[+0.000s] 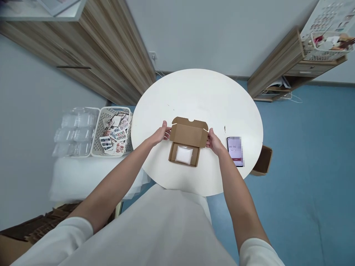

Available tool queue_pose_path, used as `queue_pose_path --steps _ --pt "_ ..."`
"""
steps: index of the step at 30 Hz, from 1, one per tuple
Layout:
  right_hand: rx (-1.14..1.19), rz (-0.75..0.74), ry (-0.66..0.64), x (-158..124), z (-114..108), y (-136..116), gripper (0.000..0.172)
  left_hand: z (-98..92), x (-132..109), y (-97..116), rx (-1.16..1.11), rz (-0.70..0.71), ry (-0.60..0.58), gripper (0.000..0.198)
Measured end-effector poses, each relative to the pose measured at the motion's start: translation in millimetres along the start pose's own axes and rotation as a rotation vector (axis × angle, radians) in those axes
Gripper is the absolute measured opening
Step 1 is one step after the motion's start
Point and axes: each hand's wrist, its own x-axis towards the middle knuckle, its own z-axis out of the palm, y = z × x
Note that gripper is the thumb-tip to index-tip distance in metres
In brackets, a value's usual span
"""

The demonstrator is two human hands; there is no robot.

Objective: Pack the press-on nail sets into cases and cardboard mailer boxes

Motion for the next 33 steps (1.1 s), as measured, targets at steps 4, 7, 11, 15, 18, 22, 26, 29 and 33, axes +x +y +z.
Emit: queue_pose_path --steps 4,7,11,15,18,22,26,29,33 --pt "-0.023 0.0 -0.039 -3.6 7.3 -7.2 0.041 2.6 -2.2 -0.1 -0.08 0.001 -0.092 0.077" --pt "-0.041 -0.054 0.009 -5.2 12.2 -11.4 0.035 3.0 -5.8 2.3 -0.131 0.023 -0.105 0.077" --pt "-0.043 -0.165 0.057 -12.0 18.5 -11.9 0.033 2.9 -18.2 7.1 -0.171 0.066 -0.081 0.077" --pt "-0.083 -0.252 -0.006 -30.2 21.5 -4.0 0.047 5.2 -38.5 2.8 -0.237 0.1 -0.109 0.079" --pt "-0.071 -0.227 -0.079 -46.9 19.9 7.1 0.057 7.7 -52.9 -8.1 -0.308 0.09 -0.129 0.078" --pt "-0.016 -0.157 -0.128 -66.0 21.4 25.7 0.049 13.3 -67.6 -25.4 -0.311 0.053 -0.107 0.07" --pt "-0.113 -0.091 0.003 -77.7 37.6 47.2 0.036 27.3 -74.9 -43.7 -0.124 0.057 -0.065 0.053" --pt "-0.292 -0.096 0.234 -79.7 54.2 65.3 0.039 42.5 -75.3 -57.9 0.07 0.104 0.1 0.038" --pt "-0.449 -0.048 0.465 -74.4 68.0 88.2 0.041 60.1 -72.8 -72.9 0.298 0.09 0.325 0.025"
